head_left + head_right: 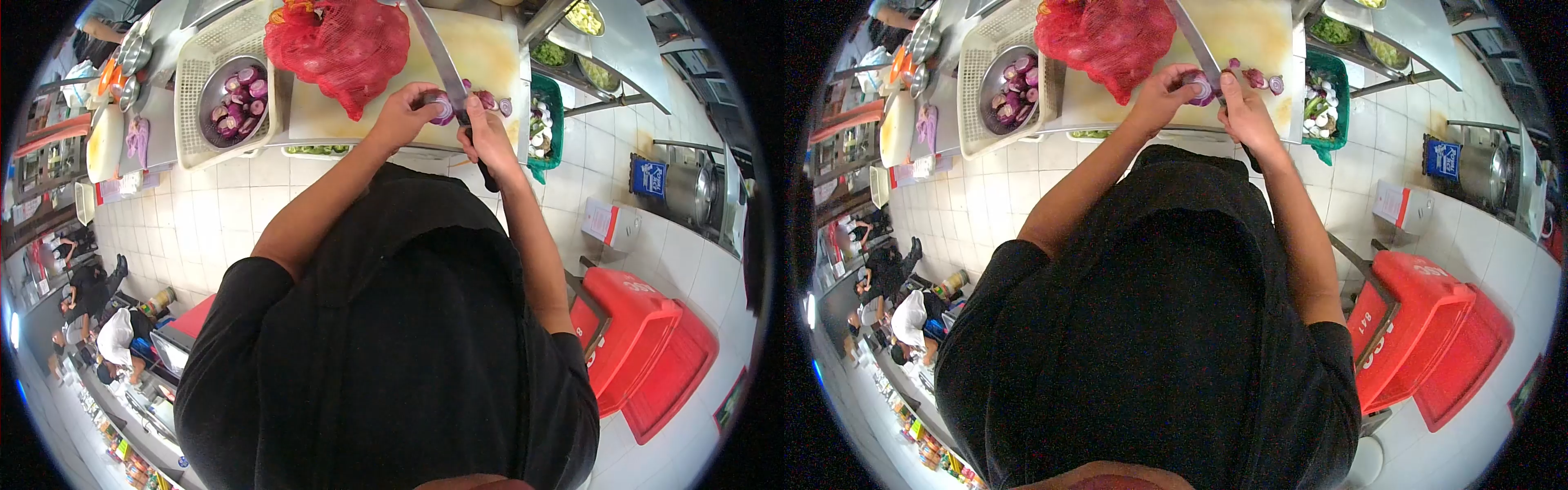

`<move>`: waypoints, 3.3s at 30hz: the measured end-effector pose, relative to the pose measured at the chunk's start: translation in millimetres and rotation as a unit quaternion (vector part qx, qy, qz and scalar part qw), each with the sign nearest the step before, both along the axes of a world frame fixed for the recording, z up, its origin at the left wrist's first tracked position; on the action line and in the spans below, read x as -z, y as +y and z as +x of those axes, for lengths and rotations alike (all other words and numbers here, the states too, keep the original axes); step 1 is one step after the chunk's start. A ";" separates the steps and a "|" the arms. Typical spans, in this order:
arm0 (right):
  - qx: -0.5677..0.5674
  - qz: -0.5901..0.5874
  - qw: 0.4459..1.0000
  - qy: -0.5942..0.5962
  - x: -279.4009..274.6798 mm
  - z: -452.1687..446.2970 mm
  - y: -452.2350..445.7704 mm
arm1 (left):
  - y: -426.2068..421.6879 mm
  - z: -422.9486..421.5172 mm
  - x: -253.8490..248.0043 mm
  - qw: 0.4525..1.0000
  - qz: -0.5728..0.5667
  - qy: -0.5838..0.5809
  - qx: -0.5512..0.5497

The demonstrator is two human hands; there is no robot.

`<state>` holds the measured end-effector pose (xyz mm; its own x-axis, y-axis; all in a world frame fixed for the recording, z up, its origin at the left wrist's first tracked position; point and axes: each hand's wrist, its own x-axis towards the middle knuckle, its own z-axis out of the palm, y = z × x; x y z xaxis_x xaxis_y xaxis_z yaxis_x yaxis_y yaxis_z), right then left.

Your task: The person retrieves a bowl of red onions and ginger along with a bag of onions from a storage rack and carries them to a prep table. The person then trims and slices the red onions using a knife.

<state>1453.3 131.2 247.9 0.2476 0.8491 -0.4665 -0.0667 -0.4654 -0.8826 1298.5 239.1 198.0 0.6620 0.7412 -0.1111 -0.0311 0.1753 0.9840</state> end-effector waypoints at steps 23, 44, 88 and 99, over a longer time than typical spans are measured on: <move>-0.135 -0.020 0.991 0.013 -29.2 36.9 -6.8 | -4.2 10.3 -7.9 0.991 0.013 0.069 0.113; 0.106 -0.033 0.992 0.063 33.1 45.6 -7.4 | -1.2 -10.4 33.1 0.981 -0.194 -0.007 -0.021; 0.043 0.049 0.998 -0.021 20.2 -1.8 -9.3 | -14.5 -3.3 -13.3 0.970 -0.212 -0.067 -0.093; 0.061 -0.018 0.997 0.042 38.3 13.2 3.7 | -6.1 -10.3 8.5 0.971 -0.232 -0.019 -0.057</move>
